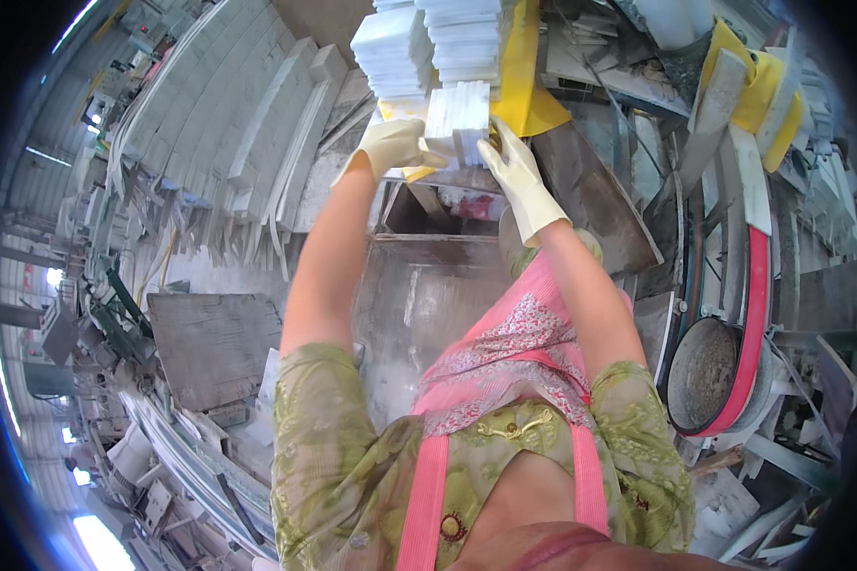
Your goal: The person repeatedly picks up white rectangular blocks from a pile and places them onto a growing stack on a yellow platform. The person uses both hands to handle the blocks and occasionally adjusts the stack. The environment appears to be an industrial workshop with machinery and debris visible.
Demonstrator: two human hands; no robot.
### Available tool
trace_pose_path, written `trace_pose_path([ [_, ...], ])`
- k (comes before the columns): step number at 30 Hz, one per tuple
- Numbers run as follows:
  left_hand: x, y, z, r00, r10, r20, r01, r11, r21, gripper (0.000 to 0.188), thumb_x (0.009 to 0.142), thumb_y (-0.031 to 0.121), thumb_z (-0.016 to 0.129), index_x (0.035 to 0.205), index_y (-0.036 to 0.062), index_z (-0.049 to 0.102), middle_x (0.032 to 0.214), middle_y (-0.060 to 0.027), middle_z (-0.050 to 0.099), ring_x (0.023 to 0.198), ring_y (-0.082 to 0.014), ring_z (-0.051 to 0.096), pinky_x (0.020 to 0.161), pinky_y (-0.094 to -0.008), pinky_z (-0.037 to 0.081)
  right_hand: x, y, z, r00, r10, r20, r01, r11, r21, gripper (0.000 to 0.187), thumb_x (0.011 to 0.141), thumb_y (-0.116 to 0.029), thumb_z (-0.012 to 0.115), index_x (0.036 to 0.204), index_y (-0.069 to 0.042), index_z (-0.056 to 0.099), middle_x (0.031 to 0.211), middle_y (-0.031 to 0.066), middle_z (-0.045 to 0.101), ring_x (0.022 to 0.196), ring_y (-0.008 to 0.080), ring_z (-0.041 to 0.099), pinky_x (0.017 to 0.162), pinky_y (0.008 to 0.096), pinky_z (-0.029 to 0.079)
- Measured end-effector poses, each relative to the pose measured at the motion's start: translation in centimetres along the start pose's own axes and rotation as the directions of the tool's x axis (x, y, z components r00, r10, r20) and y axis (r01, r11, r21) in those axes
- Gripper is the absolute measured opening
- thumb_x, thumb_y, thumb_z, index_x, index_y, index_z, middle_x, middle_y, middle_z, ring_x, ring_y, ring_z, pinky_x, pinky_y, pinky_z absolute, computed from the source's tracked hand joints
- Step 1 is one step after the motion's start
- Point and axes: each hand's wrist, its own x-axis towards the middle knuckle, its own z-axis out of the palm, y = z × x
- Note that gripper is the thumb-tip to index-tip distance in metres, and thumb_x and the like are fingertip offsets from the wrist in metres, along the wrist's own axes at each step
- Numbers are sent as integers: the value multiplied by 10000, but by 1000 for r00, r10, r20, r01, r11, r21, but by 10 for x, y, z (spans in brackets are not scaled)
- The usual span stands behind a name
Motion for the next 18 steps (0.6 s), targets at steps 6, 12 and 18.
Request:
trace_pose_path([
  [6, -27, -12, -48, 978, -156, 141, 204, 538, -818, 641, 929, 441, 634, 1352, -33, 547, 1009, -121, 702, 823, -174, 659, 732, -288, 539, -6, -34, -11, 999, 50, 8, -47, 859, 510, 657, 953, -416, 653, 1388, 60, 524, 1301, 178, 629, 1206, 228, 581, 1039, 338, 430],
  [12, -20, 26, -40, 968, -252, -18, 179, 733, -656, 726, 939, 625, 517, 1042, -75, 679, 892, -138, 673, 734, -236, 661, 733, -380, 534, 20, -24, 1, 1000, 20, 14, -23, 966, 258, 742, 917, -439, 699, 1390, 100, 505, 1366, 243, 587, 1276, 296, 561, 1078, 360, 410],
  [18, 4, 20, -46, 979, -181, 92, 203, 871, -448, 889, 872, 757, 493, 1132, -74, 671, 1066, -214, 684, 891, -280, 675, 864, -386, 503, 15, -17, 8, 998, 57, -36, -54, 994, 91, 780, 914, -424, 715, 1454, 71, 448, 1421, 251, 550, 1323, 309, 534, 1082, 374, 420],
])
